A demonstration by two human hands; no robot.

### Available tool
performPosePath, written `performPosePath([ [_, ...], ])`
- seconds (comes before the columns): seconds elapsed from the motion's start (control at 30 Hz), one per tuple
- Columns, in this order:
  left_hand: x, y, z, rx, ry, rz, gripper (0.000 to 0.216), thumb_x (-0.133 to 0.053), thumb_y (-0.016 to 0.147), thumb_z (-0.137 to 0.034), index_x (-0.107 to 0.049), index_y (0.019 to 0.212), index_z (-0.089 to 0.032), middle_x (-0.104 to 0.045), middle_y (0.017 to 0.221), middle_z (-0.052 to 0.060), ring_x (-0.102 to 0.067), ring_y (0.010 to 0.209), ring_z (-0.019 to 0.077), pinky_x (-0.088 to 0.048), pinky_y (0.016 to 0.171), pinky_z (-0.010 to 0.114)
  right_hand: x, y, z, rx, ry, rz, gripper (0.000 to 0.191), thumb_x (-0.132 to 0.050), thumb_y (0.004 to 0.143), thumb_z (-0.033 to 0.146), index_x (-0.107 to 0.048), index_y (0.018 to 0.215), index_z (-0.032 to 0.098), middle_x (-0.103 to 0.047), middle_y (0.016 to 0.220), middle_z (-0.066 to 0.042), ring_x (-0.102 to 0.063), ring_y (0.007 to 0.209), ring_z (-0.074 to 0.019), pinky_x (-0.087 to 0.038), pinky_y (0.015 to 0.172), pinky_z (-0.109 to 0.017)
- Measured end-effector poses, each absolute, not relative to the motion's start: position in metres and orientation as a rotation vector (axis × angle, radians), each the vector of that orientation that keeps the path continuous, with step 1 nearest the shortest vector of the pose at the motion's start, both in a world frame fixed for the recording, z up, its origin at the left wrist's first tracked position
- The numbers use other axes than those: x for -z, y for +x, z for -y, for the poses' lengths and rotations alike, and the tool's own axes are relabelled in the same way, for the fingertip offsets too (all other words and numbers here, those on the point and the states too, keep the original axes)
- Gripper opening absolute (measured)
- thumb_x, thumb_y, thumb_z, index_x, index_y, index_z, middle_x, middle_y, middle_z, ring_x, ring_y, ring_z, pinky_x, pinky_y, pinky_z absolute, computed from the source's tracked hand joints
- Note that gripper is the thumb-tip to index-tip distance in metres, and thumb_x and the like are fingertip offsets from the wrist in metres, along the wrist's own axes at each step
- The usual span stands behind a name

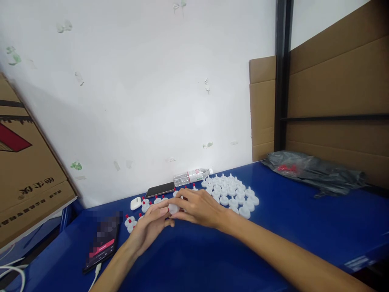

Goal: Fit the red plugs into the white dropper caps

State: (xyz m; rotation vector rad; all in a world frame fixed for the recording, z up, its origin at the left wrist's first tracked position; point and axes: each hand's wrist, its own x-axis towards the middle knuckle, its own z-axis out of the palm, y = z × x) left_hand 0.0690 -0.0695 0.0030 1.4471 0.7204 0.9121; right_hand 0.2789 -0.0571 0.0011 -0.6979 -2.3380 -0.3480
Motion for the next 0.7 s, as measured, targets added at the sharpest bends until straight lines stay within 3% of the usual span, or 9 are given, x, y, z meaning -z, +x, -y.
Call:
performPosePath([
  [0.2,0.004,0.064,0.064,-0.95,1.525,-0.771,0.04,-0.064,0.081,-0.039,-0.072,0.11,-0.012,-0.068,0.093,0.013,-0.058,0.082,0.0205,-0.047,0.071,0.029,0.003,0.273,0.058,0.354,-0.67,2.318,0.038,-0.043,0.1,0.052,-0.056,0.123,0.024,-0.063,0.102,-0.003,-0.059,0.079,-0.0129,-0.037,0.056,-0.023],
  [0.5,0.002,0.067,0.066,-0.982,1.584,-0.805,0.043,-0.068,0.081,-0.041,-0.071,0.113,-0.011,-0.07,0.097,0.014,-0.057,0.075,0.0182,-0.045,0.063,0.027,0.0,0.273,0.062,0.315,-0.699,2.315,0.032,-0.045,0.1,0.045,-0.058,0.123,0.027,-0.062,0.102,-0.003,-0.059,0.076,-0.0126,-0.037,0.058,-0.023],
  [0.7,0.004,0.07,0.062,-0.989,1.554,-0.879,0.058,-0.047,0.089,-0.06,-0.069,0.112,-0.011,-0.067,0.099,0.016,-0.057,0.073,0.0187,-0.035,0.045,0.021,-0.008,0.285,0.05,0.293,-0.817,2.218,0.034,-0.046,0.099,0.047,-0.063,0.111,0.02,-0.063,0.107,-0.007,-0.061,0.08,-0.014,-0.038,0.06,-0.024],
])
